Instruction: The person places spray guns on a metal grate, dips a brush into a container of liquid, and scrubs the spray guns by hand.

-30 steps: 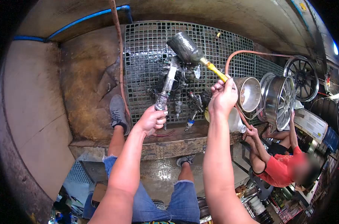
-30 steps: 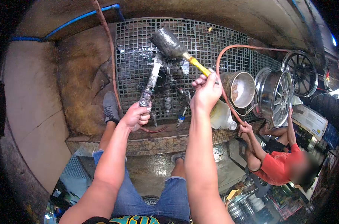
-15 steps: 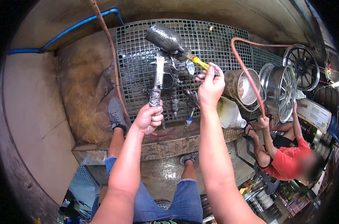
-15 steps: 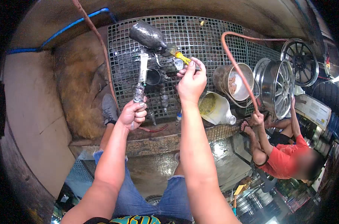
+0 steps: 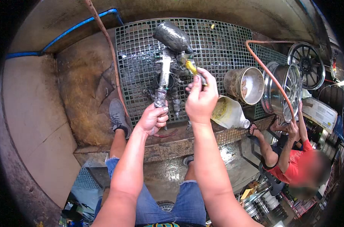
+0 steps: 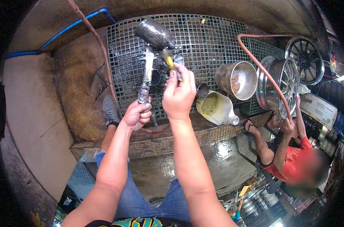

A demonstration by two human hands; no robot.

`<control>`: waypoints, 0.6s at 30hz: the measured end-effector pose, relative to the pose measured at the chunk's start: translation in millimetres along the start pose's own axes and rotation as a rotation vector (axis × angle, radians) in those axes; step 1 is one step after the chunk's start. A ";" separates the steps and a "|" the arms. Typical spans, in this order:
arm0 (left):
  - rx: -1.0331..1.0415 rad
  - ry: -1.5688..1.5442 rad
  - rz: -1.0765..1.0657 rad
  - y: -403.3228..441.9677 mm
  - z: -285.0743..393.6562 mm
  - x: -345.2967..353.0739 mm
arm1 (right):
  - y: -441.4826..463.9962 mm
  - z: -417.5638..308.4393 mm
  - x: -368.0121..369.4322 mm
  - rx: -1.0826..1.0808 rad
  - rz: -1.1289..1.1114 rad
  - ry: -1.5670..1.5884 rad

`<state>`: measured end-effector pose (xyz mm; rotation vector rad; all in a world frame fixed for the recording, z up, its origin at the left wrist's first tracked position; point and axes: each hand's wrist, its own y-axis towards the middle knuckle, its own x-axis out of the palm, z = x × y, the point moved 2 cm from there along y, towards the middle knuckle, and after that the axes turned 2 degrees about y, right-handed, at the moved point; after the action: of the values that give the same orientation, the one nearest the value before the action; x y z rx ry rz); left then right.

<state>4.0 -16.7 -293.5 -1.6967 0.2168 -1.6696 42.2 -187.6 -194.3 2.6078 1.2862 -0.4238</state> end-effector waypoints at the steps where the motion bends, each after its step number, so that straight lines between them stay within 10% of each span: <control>1: -0.001 0.002 0.001 0.1 0.1 1.3 | 3.0 -0.5 3.9 -0.068 -0.024 -0.091; 7: 0.014 0.081 0.053 2.2 -1.9 5.1 | 25.2 10.7 3.3 -0.239 -0.054 -0.405; 13: -0.012 0.050 0.015 1.3 1.0 2.5 | -17.1 31.2 -41.9 0.160 0.082 0.029; 18: -0.027 -0.047 -0.038 -2.5 3.0 -0.6 | -67.3 11.2 -115.0 -0.038 0.073 -0.456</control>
<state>5.7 -13.4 -292.2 -1.7678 0.1867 -1.6589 -80.0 -235.8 -169.1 2.3265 1.0282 -0.9053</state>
